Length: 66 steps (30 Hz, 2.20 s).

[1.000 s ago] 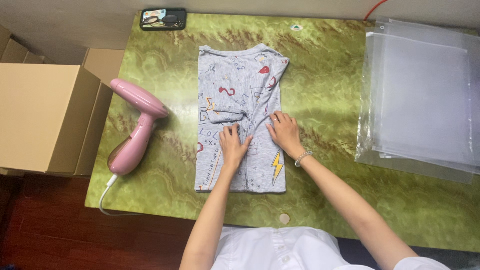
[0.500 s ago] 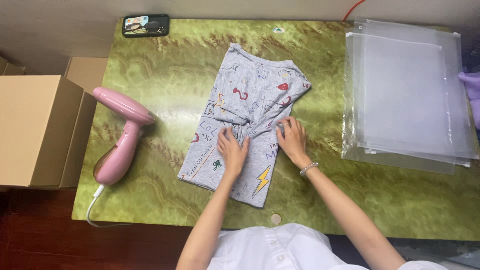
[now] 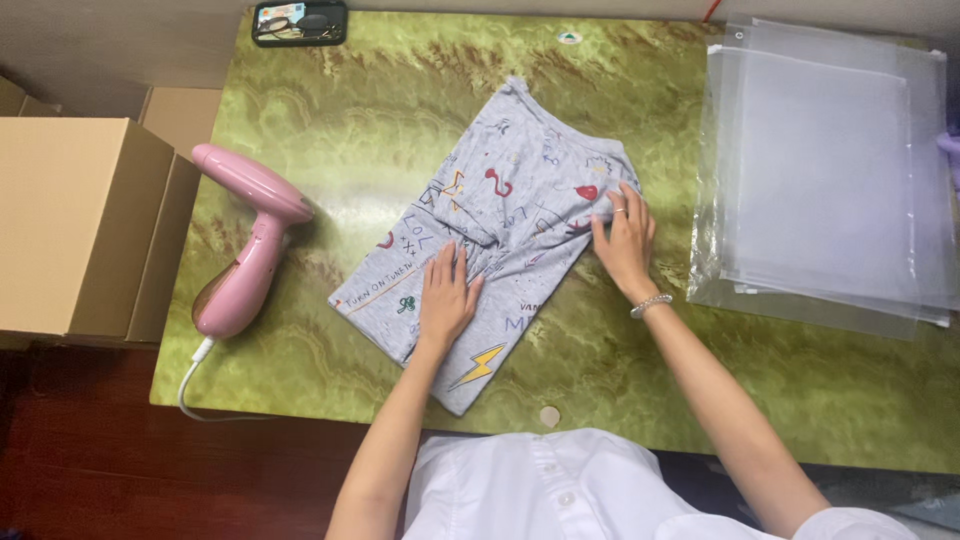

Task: The person folds a gray patterned t-shirt on a green table, places it into a clear plastic bag, and then puts the bagged shirt into a cardboard box. The person closes the box and moves it aside.

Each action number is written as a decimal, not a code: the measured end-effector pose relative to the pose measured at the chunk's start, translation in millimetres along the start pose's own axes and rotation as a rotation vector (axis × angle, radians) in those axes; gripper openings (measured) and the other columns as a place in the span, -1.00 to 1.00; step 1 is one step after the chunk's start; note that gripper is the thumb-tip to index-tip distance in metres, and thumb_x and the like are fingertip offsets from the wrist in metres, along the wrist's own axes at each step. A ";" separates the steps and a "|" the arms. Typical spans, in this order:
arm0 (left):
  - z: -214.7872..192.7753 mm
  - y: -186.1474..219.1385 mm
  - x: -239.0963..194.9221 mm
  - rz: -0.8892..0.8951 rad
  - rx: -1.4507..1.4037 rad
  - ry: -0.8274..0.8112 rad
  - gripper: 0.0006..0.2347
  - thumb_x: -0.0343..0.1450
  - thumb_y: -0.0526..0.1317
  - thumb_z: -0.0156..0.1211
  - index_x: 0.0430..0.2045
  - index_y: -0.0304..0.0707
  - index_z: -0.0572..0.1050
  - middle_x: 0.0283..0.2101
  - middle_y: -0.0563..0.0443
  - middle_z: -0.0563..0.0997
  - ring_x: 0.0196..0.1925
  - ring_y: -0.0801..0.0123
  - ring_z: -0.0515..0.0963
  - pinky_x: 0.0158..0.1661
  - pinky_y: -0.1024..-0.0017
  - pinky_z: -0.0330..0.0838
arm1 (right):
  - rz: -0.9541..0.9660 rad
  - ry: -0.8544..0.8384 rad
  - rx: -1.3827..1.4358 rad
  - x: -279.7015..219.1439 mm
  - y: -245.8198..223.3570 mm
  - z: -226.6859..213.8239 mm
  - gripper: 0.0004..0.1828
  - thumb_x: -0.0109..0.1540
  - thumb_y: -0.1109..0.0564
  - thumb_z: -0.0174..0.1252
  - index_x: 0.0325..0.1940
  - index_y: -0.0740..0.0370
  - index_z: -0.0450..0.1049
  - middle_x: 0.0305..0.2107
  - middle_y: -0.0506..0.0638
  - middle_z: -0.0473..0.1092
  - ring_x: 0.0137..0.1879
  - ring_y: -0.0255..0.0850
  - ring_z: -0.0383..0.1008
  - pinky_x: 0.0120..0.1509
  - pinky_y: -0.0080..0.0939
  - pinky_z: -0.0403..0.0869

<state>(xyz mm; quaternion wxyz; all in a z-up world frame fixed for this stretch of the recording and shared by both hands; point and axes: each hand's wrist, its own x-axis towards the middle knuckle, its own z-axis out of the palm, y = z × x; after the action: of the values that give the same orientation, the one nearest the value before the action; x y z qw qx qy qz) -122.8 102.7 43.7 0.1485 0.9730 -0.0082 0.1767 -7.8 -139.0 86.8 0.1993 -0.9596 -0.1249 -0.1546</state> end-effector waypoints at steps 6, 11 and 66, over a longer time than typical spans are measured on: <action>-19.0 -39.8 -19.2 0.172 0.001 -0.144 -0.57 0.37 0.04 -0.21 0.04 -0.23 0.20 0.14 -0.15 0.21 0.19 0.19 0.20 0.18 0.27 -0.04 | 0.029 -0.107 -0.004 -17.6 43.2 24.6 -0.61 0.13 -0.04 0.03 0.00 0.10 0.27 -0.18 -0.02 0.28 -0.04 -0.11 0.34 0.01 0.01 0.27; -29.9 -77.3 -28.7 0.230 0.075 -0.167 -0.58 0.37 0.05 -0.22 0.02 -0.18 0.23 0.11 -0.06 0.25 0.17 0.29 0.25 0.17 0.33 0.00 | 0.034 -0.152 0.004 -53.5 54.5 23.9 -0.79 0.15 -0.11 0.03 -0.26 -0.01 0.37 -0.33 -0.16 0.27 -0.16 -0.17 0.38 -0.10 -0.06 0.31; 26.2 -106.5 92.8 -0.687 -0.689 -0.429 -0.62 -0.01 -0.09 0.36 -0.39 -0.17 0.49 -0.43 0.01 0.56 -0.32 0.35 0.52 -0.27 0.46 0.35 | 0.043 -0.449 0.883 104.1 -80.2 93.2 -0.56 -0.04 0.28 0.12 -0.09 0.07 0.36 -0.34 -0.04 0.44 -0.09 -0.16 0.40 0.02 -0.15 0.34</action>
<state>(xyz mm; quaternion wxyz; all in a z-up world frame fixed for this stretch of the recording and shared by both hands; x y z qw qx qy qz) -19.6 200.3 22.0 0.5039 0.8287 0.2232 -0.0979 86.9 -9.9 69.1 0.5582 -0.7954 -0.1985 0.1278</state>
